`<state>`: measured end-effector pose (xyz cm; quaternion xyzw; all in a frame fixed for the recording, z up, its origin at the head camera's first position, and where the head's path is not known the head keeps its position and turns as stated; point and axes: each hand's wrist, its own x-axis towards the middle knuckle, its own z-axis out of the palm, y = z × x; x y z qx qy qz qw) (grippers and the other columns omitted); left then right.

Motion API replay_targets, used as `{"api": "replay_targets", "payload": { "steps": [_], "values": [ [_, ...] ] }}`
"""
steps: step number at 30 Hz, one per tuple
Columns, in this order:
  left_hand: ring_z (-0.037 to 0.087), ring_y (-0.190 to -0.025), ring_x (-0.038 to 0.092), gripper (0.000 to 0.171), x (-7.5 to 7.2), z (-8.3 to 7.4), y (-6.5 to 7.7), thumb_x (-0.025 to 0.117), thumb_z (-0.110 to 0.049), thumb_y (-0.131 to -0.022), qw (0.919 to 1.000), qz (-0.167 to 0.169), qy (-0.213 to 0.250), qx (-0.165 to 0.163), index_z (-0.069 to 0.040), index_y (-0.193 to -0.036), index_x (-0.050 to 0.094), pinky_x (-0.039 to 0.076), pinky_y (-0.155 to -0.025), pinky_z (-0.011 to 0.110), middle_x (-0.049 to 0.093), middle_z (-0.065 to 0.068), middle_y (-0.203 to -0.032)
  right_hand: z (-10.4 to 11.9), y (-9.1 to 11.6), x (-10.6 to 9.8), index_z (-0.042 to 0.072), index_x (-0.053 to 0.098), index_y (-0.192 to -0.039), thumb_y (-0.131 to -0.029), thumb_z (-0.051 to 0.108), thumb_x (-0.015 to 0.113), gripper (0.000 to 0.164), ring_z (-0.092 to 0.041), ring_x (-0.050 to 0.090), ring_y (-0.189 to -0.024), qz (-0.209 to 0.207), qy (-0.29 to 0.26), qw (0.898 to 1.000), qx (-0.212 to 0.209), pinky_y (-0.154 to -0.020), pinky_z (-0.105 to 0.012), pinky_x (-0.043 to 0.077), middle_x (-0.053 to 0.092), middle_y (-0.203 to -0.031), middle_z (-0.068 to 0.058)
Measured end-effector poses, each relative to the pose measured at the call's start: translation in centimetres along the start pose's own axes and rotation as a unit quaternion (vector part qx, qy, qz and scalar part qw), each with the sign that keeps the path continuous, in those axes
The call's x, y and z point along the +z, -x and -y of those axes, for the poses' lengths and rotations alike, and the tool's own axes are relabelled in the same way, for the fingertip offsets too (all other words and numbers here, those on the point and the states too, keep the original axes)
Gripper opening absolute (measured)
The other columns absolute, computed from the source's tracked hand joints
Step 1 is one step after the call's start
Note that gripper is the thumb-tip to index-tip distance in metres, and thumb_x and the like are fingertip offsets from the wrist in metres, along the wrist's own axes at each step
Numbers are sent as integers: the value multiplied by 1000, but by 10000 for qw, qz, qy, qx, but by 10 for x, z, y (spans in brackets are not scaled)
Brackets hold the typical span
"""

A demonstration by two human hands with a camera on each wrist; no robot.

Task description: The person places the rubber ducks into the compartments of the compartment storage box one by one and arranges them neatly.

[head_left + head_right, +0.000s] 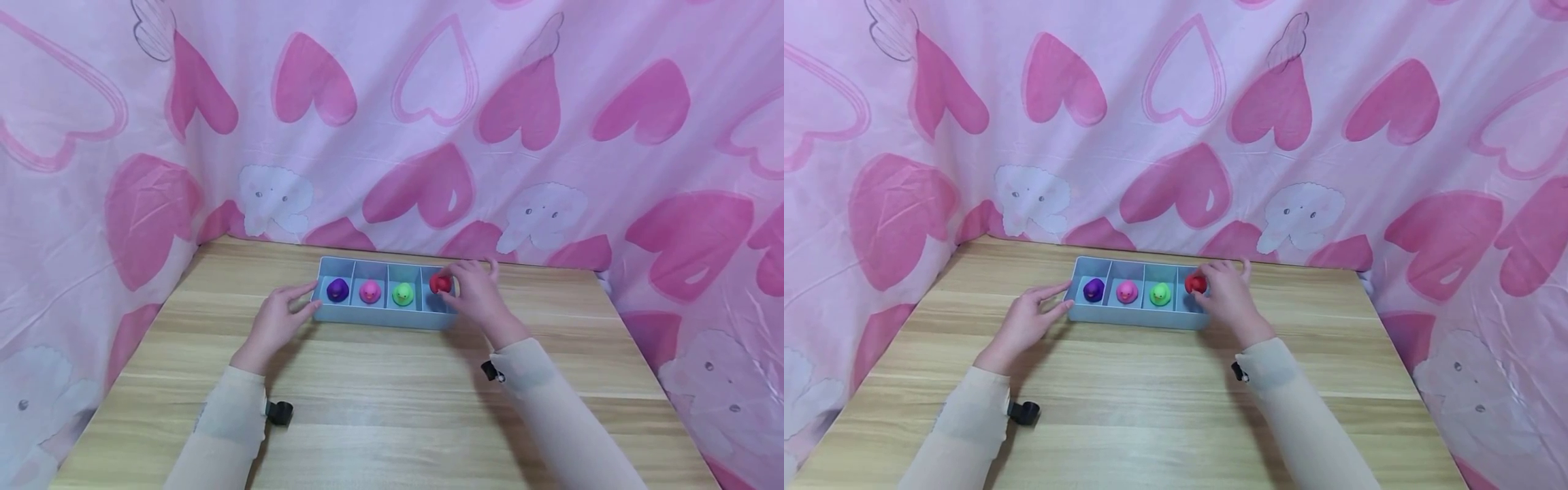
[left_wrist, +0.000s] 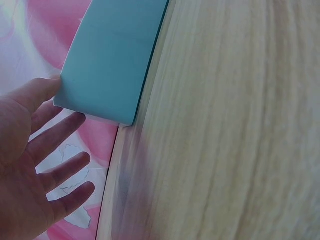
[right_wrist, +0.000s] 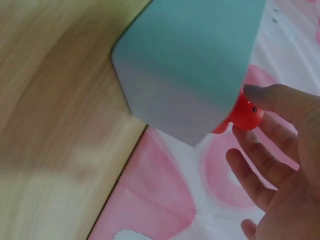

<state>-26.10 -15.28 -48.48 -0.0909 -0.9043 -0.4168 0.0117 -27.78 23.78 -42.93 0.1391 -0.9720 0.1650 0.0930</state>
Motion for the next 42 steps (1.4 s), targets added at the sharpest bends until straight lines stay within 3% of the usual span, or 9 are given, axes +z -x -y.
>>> {"api": "replay_targets", "payload": {
  "steps": [11, 25, 42],
  "values": [
    [45, -140, 49, 51, -1, 0, 0, 69, -33, -101, 10000, 13, 30, 7, -16, -147, 58, 37, -118, 64, 57, 20, -149, -6, -3, 15, 17, 74, -117, -86, 21, 85, 33, -30, 55, -127, 432, 88, 9989, -132, -122, -68, 4, 72, -123, -4],
    [45, -141, 48, 51, -1, 0, 1, 69, -36, -101, 10000, 55, 32, -73, -19, -148, 58, 37, -118, 65, 57, 20, -150, -8, -10, 23, 17, 74, -118, -85, 22, 86, 35, -28, 55, -126, 770, 274, 9961, -333, -122, -70, 5, 72, -119, -4],
    [44, -139, 50, 51, -2, -1, 1, 69, -34, -101, 10000, 3, 47, -57, -18, -148, 58, 39, -117, 65, 58, 20, -149, -2, -17, 24, 18, 75, -115, -85, 18, 87, 32, -28, 56, -123, 1181, 562, 9910, -270, -123, -73, 2, 73, -116, -2]
  ]
}}
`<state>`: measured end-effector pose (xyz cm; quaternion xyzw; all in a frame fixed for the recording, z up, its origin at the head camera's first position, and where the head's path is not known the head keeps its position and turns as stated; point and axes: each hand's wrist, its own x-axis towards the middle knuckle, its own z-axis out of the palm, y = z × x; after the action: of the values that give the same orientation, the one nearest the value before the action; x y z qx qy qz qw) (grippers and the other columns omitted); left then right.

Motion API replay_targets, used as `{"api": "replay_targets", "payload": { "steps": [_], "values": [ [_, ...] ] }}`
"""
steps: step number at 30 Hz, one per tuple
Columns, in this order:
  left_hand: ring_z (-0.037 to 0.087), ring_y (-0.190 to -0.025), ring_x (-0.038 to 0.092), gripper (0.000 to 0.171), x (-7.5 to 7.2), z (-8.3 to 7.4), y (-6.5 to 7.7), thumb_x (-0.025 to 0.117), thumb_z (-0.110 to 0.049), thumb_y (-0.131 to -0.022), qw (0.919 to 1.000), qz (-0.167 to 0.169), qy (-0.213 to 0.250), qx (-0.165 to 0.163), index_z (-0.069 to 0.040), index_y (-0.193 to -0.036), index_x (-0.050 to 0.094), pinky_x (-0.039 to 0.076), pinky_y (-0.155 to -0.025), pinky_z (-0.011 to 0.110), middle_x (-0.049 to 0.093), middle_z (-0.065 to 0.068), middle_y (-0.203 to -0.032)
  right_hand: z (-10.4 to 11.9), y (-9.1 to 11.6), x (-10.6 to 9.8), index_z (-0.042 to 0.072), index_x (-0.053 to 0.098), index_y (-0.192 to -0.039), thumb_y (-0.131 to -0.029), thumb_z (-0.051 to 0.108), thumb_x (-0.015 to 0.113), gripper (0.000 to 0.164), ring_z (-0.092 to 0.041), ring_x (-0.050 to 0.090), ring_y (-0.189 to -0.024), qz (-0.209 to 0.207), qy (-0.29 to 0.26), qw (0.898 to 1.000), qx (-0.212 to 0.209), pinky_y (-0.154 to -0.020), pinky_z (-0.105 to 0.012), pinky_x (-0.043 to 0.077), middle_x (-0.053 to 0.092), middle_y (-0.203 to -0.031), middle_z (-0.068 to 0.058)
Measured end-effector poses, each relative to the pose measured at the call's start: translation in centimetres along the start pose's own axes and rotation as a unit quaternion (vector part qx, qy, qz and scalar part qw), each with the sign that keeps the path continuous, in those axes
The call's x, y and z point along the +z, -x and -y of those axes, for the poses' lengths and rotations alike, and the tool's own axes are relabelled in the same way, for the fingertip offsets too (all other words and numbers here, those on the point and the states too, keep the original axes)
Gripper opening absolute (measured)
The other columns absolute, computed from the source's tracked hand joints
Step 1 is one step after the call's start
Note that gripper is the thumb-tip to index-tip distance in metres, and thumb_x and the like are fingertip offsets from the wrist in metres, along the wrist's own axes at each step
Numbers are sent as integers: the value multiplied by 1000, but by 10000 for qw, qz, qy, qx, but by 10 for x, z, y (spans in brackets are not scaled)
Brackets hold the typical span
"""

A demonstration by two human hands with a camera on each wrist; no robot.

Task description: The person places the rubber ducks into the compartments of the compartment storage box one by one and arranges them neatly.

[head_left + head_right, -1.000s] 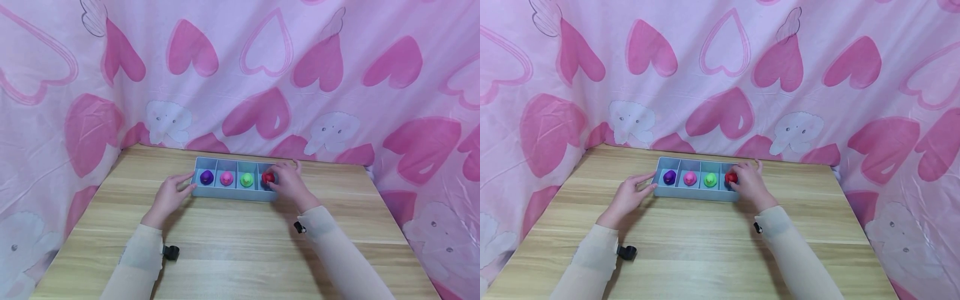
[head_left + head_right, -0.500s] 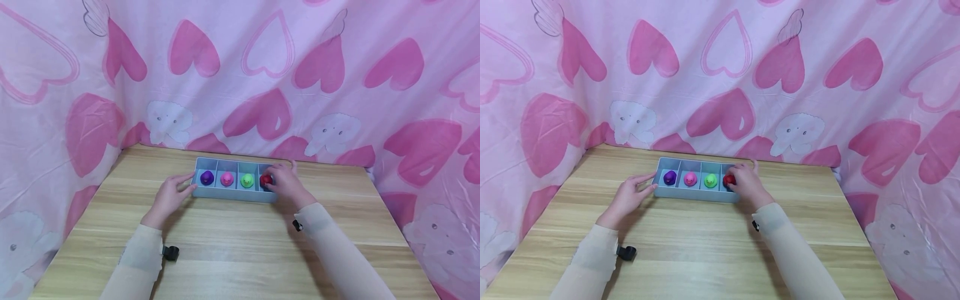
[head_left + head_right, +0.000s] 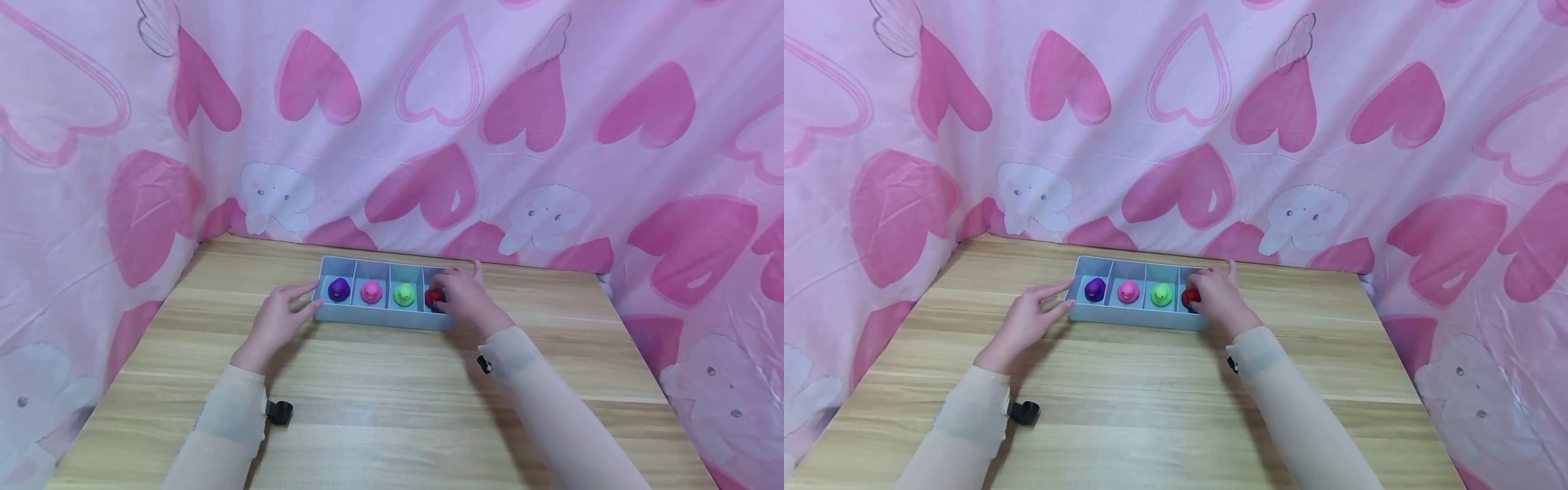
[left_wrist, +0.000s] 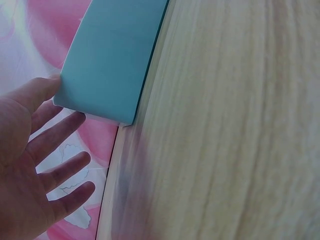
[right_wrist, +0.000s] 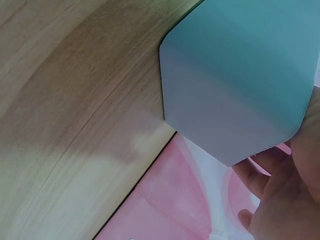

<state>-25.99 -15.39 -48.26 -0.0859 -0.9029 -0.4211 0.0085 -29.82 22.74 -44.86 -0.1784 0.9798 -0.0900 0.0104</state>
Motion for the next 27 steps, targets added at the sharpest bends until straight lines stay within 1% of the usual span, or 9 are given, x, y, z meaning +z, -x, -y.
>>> {"api": "replay_targets", "payload": {
  "steps": [5, 8, 11, 13, 16, 18, 20, 24, 27],
  "values": [
    [45, -140, 49, 51, 0, -1, -1, 68, -35, -101, 10000, 57, 0, -19, -18, -148, 58, 39, -117, 65, 57, 21, -149, -1, 0, 0, 18, 75, -113, -85, 19, 86, 30, -27, 56, -120, 34, 44, 10000, 29, -123, -73, 2, 73, -113, -1],
    [44, -139, 49, 51, 1, -1, -2, 68, -36, -101, 10000, 86, 2, -21, -19, -148, 58, 40, -117, 65, 57, 20, -149, -2, 1, 0, 19, 75, -113, -84, 18, 87, 31, -27, 56, -121, 43, 8, 10000, 51, -124, -73, 1, 73, -113, -1],
    [44, -139, 50, 51, 1, -1, -1, 68, -36, -101, 10000, 93, 1, -8, -18, -148, 58, 40, -116, 64, 57, 20, -149, -2, 2, -1, 18, 75, -116, -85, 21, 87, 34, -27, 56, -124, -69, -88, 9999, 58, -123, -72, -1, 72, -116, -1],
    [44, -139, 50, 51, 1, 0, -1, 69, -35, -101, 10000, 86, -4, 10, -18, -148, 58, 40, -116, 64, 58, 21, -148, -2, 4, -2, 18, 74, -119, -87, 26, 85, 34, -27, 56, -125, -295, -225, 9993, 96, -124, -71, 0, 71, -119, -2],
    [44, -138, 50, 51, 0, 1, -1, 68, -34, -101, 10000, 90, -14, 8, -17, -148, 58, 41, -116, 64, 58, 21, -148, -1, 10, -4, 16, 71, -122, -93, 34, 78, 35, -29, 55, -129, -785, -432, 9958, 164, -123, -68, 3, 67, -126, -5],
    [44, -138, 51, 51, 0, 1, -2, 68, -34, -101, 9999, 91, -42, 22, -18, -148, 58, 41, -116, 64, 58, 21, -148, 1, 15, -6, 15, 70, -124, -97, 36, 73, 35, -30, 52, -132, -1117, -571, 9918, 260, -123, -67, 5, 64, -130, -8],
    [43, -136, 52, 51, 0, 2, -1, 68, -34, -101, 9999, 76, -104, 65, -18, -149, 57, 42, -115, 63, 59, 21, -147, 4, 22, -8, 15, 67, -127, -98, 36, 71, 36, -30, 51, -133, -1368, -629, 9878, 388, -123, -66, 8, 62, -134, -9],
    [42, -136, 53, 51, 2, 1, 2, 66, -33, -102, 9996, 11, -256, 136, -16, -149, 56, 43, -115, 63, 60, 20, -146, 18, 37, -11, 15, 64, -132, -101, 36, 66, 38, -33, 48, -136, -1773, -834, 9767, 877, -122, -66, 15, 60, -137, -10],
    [42, -138, 51, 53, 1, -2, 4, 65, -33, -103, 9992, -17, -382, 153, -14, -150, 54, 41, -116, 63, 58, 20, -148, 31, 47, -12, 12, 60, -135, -103, 36, 63, 41, -37, 47, -136, -1912, -1089, 9672, 1266, -120, -66, 20, 58, -139, -14]
  ]
}}
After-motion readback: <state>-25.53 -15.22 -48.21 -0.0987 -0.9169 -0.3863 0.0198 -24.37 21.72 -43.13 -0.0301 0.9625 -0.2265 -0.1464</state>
